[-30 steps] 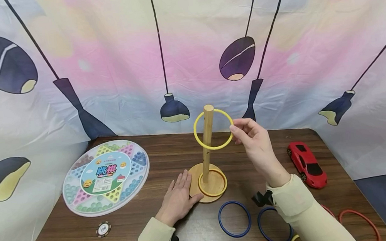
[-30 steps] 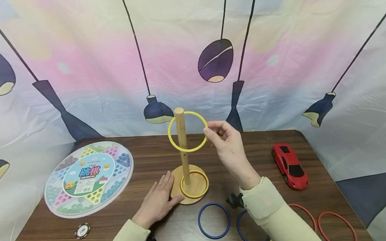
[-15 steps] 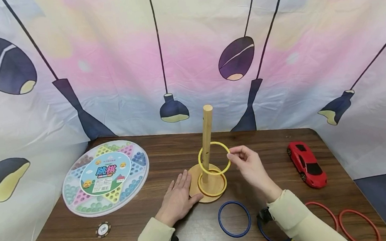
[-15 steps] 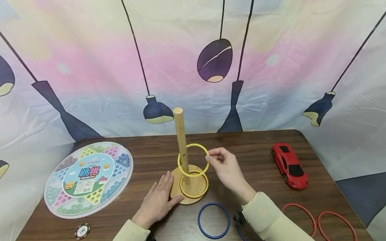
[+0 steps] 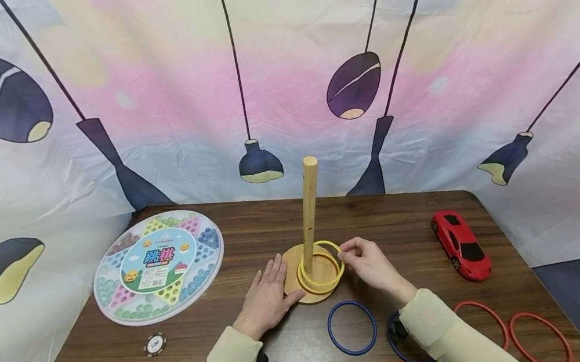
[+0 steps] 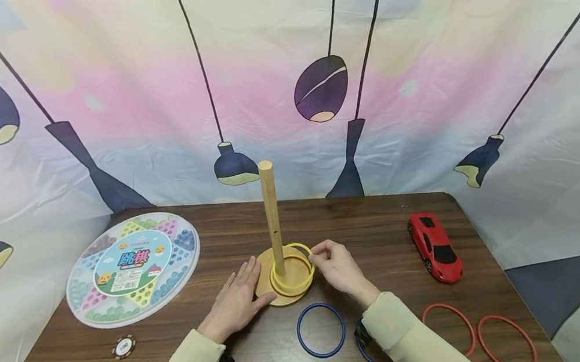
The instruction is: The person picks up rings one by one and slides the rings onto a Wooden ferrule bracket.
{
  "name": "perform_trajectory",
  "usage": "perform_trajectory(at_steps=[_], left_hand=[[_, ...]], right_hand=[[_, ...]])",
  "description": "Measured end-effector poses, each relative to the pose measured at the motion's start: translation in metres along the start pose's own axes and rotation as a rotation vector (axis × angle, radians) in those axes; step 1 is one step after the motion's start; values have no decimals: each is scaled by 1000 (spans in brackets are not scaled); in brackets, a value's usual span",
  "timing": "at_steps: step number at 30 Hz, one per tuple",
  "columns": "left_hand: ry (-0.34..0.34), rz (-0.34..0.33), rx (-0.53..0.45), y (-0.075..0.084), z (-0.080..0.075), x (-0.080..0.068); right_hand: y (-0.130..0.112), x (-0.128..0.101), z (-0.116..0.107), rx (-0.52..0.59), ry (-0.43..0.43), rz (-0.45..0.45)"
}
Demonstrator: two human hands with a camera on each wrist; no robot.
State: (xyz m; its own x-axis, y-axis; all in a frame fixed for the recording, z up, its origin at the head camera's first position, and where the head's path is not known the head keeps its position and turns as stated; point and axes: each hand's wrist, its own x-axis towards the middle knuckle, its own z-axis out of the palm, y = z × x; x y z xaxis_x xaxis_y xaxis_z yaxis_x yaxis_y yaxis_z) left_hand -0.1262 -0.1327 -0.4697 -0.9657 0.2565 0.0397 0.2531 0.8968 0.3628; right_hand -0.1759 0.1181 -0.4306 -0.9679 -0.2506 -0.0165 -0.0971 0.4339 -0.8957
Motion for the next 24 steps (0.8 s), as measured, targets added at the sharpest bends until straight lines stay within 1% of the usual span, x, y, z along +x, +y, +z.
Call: perform_trajectory(at_steps=[4, 16, 24], left_hand=[[-4, 3, 0, 0, 0, 1], [-6, -4, -3, 0, -2, 2], [-13, -7, -3, 0, -1, 0]], right_hand=[[4, 1, 4, -28, -23, 22], [11, 5, 12, -45, -32, 102], [16, 4, 14, -59, -72, 113]])
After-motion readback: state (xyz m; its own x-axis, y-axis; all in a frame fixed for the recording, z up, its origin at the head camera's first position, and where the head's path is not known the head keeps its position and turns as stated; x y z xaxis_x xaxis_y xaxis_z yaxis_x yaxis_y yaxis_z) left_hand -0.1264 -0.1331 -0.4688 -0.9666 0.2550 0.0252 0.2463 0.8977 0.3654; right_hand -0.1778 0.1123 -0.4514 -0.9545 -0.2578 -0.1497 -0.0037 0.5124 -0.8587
